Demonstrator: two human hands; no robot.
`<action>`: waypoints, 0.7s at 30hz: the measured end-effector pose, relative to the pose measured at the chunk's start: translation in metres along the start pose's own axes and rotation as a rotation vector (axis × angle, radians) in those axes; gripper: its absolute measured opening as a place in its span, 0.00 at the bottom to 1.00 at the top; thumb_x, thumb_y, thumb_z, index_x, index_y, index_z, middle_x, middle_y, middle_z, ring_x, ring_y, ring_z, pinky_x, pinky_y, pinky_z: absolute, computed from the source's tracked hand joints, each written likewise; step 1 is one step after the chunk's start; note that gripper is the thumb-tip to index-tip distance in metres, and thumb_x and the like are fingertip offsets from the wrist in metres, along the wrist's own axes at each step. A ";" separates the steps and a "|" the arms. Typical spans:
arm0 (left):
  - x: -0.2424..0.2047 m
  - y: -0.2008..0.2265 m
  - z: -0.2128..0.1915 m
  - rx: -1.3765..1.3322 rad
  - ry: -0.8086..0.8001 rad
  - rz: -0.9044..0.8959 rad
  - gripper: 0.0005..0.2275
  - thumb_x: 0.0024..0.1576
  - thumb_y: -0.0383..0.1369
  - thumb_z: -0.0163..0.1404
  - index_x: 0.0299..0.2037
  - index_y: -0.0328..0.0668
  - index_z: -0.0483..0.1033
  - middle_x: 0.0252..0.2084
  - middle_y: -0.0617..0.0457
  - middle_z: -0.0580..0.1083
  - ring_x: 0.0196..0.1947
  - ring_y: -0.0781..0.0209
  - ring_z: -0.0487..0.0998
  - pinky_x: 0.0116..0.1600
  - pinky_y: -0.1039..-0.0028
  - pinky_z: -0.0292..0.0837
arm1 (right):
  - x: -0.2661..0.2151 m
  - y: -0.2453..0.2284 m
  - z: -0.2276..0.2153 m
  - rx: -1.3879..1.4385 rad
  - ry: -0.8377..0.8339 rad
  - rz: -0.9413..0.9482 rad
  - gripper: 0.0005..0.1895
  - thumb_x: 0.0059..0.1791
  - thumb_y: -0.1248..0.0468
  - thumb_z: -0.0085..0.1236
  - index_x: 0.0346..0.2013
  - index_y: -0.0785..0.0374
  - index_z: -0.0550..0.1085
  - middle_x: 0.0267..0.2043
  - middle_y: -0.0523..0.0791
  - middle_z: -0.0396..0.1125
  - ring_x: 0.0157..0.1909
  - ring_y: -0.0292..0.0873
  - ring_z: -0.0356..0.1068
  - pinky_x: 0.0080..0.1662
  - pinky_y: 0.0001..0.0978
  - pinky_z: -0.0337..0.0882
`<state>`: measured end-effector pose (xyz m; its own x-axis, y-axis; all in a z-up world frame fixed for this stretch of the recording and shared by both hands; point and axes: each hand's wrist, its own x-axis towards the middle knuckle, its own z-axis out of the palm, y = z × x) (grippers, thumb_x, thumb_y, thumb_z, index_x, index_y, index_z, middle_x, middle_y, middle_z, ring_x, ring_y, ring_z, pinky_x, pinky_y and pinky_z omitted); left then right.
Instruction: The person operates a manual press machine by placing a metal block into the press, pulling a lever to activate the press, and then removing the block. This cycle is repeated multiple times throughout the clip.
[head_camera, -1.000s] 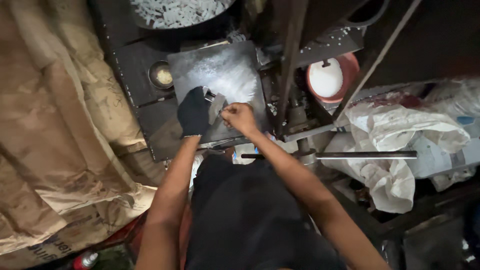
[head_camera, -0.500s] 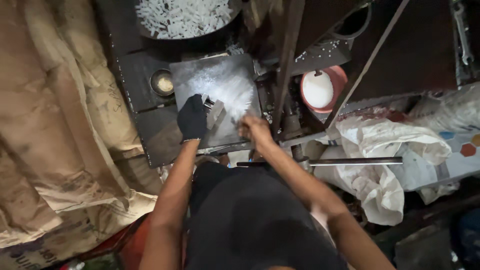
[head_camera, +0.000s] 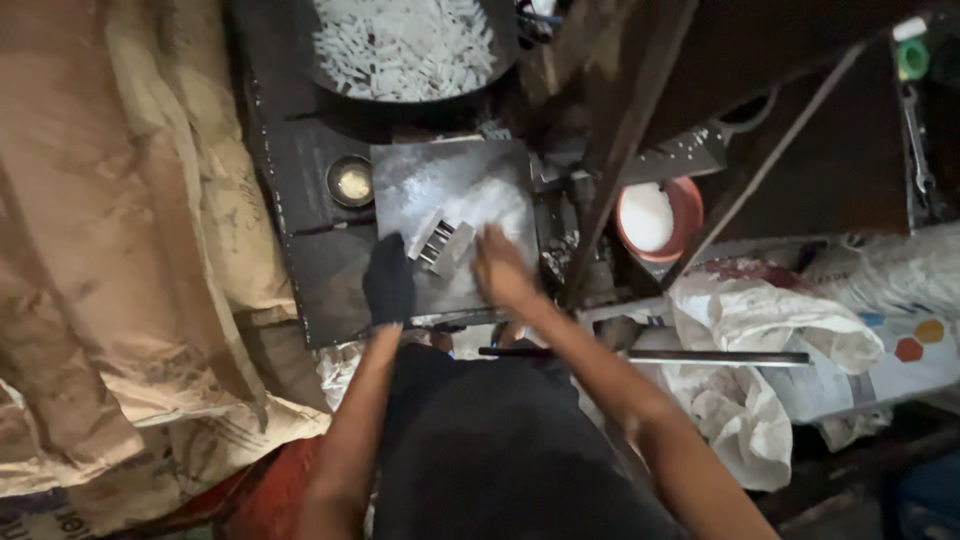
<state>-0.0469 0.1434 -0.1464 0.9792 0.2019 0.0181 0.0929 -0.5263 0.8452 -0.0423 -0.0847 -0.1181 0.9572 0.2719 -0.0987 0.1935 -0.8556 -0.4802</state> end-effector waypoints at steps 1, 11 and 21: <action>-0.008 0.001 -0.005 -0.056 0.003 -0.053 0.17 0.62 0.32 0.47 0.62 0.44 0.74 0.56 0.45 0.78 0.55 0.45 0.79 0.58 0.61 0.74 | -0.030 -0.006 0.013 -0.161 0.199 -0.302 0.31 0.50 0.60 0.52 0.64 0.77 0.66 0.67 0.68 0.57 0.65 0.70 0.61 0.62 0.58 0.61; -0.014 0.074 -0.015 0.203 0.003 0.113 0.40 0.36 0.44 0.72 0.58 0.32 0.68 0.49 0.37 0.76 0.49 0.37 0.77 0.51 0.51 0.71 | 0.005 -0.034 -0.068 -0.164 0.092 -0.383 0.32 0.45 0.69 0.53 0.66 0.66 0.70 0.70 0.53 0.60 0.74 0.57 0.53 0.69 0.52 0.56; -0.022 0.057 0.012 0.286 -0.038 -0.003 0.21 0.44 0.39 0.67 0.47 0.44 0.77 0.42 0.44 0.77 0.43 0.42 0.79 0.48 0.54 0.74 | 0.086 -0.071 -0.084 -0.666 -0.406 -0.645 0.10 0.56 0.65 0.46 0.51 0.56 0.72 0.51 0.43 0.70 0.65 0.47 0.65 0.80 0.53 0.47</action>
<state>-0.0611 0.0988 -0.1047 0.9844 0.1755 -0.0089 0.1376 -0.7385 0.6600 0.0439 -0.0378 -0.0195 0.5060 0.7922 -0.3412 0.8474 -0.5303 0.0254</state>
